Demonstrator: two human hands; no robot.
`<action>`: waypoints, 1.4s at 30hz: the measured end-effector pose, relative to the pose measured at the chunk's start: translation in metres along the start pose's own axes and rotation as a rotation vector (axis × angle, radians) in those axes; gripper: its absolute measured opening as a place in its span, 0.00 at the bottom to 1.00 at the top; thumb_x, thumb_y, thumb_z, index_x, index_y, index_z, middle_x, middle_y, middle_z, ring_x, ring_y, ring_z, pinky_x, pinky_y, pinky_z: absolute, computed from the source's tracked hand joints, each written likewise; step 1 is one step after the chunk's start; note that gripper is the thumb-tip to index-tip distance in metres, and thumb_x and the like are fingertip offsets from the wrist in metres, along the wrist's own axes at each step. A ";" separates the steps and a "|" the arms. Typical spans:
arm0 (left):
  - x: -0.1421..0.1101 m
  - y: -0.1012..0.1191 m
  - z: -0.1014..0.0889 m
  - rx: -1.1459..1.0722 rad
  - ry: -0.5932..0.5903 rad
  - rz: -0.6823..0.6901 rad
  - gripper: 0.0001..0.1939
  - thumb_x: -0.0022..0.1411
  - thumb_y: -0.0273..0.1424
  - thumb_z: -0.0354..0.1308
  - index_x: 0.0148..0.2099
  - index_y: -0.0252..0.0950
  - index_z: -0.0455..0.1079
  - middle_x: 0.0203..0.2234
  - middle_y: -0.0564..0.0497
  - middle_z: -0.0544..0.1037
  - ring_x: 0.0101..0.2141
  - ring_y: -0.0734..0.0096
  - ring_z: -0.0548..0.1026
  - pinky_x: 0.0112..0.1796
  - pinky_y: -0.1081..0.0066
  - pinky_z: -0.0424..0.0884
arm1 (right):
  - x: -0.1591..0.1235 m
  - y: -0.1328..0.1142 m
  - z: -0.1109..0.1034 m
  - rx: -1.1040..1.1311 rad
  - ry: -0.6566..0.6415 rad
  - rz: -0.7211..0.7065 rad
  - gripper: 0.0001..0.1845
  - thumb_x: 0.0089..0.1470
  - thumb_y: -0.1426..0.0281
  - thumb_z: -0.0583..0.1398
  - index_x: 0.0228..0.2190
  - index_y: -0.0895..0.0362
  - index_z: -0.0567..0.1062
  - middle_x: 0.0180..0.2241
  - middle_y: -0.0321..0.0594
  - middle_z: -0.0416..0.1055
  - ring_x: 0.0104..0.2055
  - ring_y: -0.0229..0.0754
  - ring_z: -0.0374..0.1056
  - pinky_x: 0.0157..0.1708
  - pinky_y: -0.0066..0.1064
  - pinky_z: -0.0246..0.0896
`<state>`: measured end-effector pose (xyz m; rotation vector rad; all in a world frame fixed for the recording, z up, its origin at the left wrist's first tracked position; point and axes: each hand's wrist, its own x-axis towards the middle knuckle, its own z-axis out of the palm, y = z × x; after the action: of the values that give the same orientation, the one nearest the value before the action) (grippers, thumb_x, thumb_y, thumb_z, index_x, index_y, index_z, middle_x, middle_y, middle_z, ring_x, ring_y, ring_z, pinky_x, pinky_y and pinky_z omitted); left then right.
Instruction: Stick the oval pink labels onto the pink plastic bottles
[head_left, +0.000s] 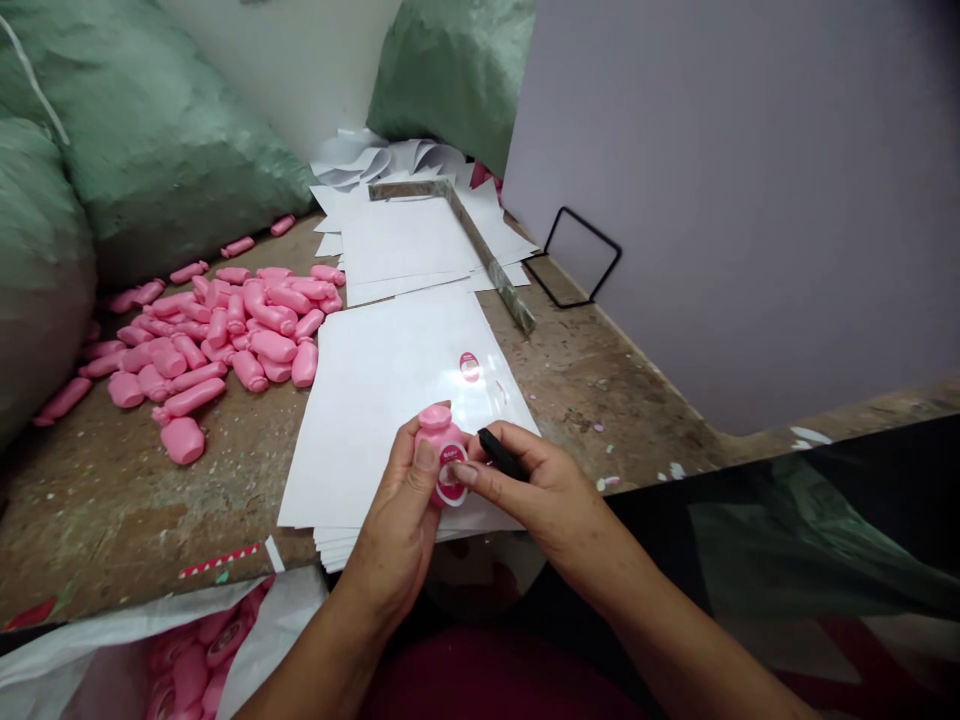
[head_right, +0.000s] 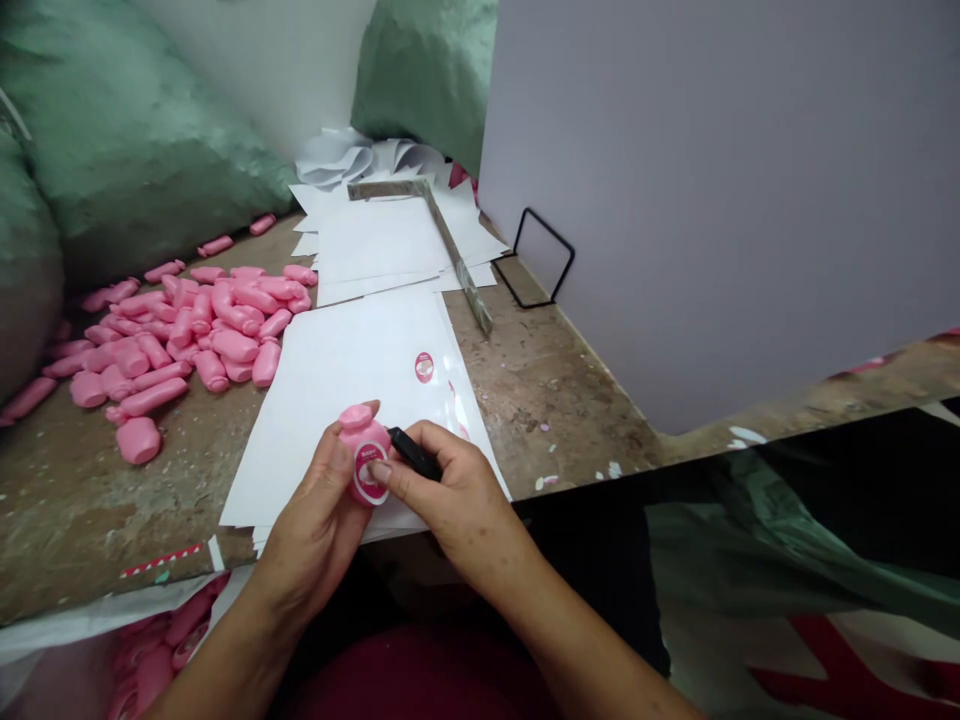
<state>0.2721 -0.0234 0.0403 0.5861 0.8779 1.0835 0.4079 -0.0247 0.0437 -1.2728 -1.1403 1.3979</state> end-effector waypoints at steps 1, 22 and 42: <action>0.001 0.001 0.001 -0.036 0.006 -0.007 0.13 0.65 0.38 0.61 0.50 0.41 0.74 0.41 0.53 0.77 0.40 0.77 0.73 0.48 0.77 0.67 | 0.000 0.000 0.000 0.010 -0.001 0.000 0.14 0.48 0.60 0.65 0.23 0.55 0.68 0.24 0.31 0.62 0.29 0.37 0.58 0.31 0.28 0.56; 0.002 0.003 0.002 -0.169 0.034 -0.097 0.11 0.69 0.35 0.55 0.48 0.38 0.74 0.43 0.51 0.77 0.42 0.74 0.75 0.49 0.73 0.69 | -0.003 -0.002 -0.014 0.088 0.028 0.058 0.19 0.46 0.62 0.68 0.33 0.51 0.63 0.25 0.29 0.70 0.25 0.35 0.65 0.25 0.26 0.59; 0.001 -0.002 0.004 -0.197 -0.040 -0.104 0.18 0.72 0.41 0.48 0.48 0.37 0.74 0.43 0.48 0.79 0.44 0.70 0.76 0.54 0.66 0.65 | -0.003 -0.001 -0.006 0.062 0.041 -0.017 0.15 0.48 0.65 0.67 0.32 0.51 0.65 0.23 0.26 0.69 0.25 0.34 0.67 0.27 0.24 0.64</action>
<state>0.2770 -0.0228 0.0404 0.3927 0.7487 1.0464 0.4137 -0.0267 0.0452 -1.2396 -1.0693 1.3784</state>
